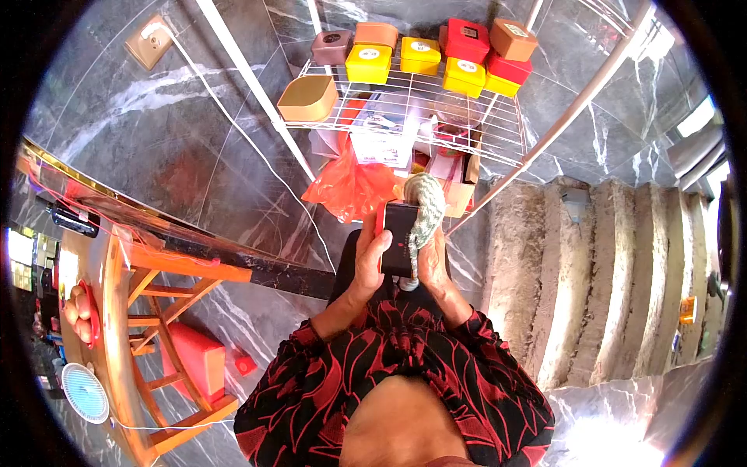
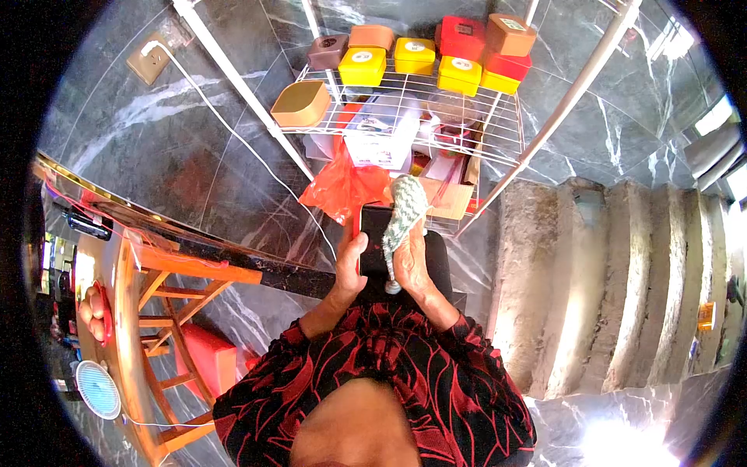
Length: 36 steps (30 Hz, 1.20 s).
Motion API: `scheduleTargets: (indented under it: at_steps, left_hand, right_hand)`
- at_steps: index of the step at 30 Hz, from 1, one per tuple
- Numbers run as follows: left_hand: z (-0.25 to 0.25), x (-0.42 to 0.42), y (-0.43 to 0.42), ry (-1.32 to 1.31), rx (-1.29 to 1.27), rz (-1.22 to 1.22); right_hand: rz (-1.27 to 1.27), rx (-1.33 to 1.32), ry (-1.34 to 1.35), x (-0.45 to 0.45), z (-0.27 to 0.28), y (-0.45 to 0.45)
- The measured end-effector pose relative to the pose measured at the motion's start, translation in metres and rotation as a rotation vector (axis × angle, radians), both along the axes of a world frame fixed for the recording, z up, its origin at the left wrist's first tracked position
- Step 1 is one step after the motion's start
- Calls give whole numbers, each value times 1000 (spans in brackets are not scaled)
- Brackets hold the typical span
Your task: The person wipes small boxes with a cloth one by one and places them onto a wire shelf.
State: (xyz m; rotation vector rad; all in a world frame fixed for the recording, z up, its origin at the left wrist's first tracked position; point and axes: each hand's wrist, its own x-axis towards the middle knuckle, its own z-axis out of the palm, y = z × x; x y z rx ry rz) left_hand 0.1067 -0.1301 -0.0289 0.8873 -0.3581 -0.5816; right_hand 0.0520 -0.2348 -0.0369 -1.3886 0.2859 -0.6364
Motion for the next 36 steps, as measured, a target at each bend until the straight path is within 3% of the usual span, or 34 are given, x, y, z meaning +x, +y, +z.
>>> scheduleTargets:
  at_steps: [1, 2, 4, 6, 8, 11, 13, 15, 19, 24, 27, 30, 36]
  left_hand:
    - [3, 1, 0, -20, -6, 58]
    - [6, 3, 0, -39, -12, 116]
    - [-9, 15, -6, -127, -8, 282]
    - [13, 21, -6, -22, -50, 338]
    - [5, 39, 2, -47, -1, 366]
    - [-3, 53, 7, 165, -197, 226]
    - [-9, 50, 9, 265, -183, 131]
    - [22, 29, 10, 396, -129, -3]
    - [-8, 17, 3, 287, -125, 5]
    - [-11, 14, 1, 163, -98, -84]
    - [-8, 5, 1, 11, -57, -68]
    - [-2, 8, 8, -214, 143, -58]
    - [21, -1, 10, -489, 127, 30]
  right_hand:
    - [83, 142, 82, -3, -2, 0]
    - [90, 98, -11, -2, -5, 5]
    - [112, -104, 8, 2, -6, 11]
    - [58, -428, 45, 2, 2, 22]
    - [68, -552, 66, -1, 14, 35]
    - [240, -387, 92, -7, 8, 50]
    - [200, -508, 69, -6, 12, 45]
    - [214, -837, -24, -1, 28, 24]
    - [262, -831, 77, 3, 46, -2]
    - [234, -720, 42, 13, 57, -17]
    - [189, -409, 115, 23, 37, -30]
    - [122, -106, 65, 23, 35, -30]
    - [192, 476, -18, 17, 10, -9]
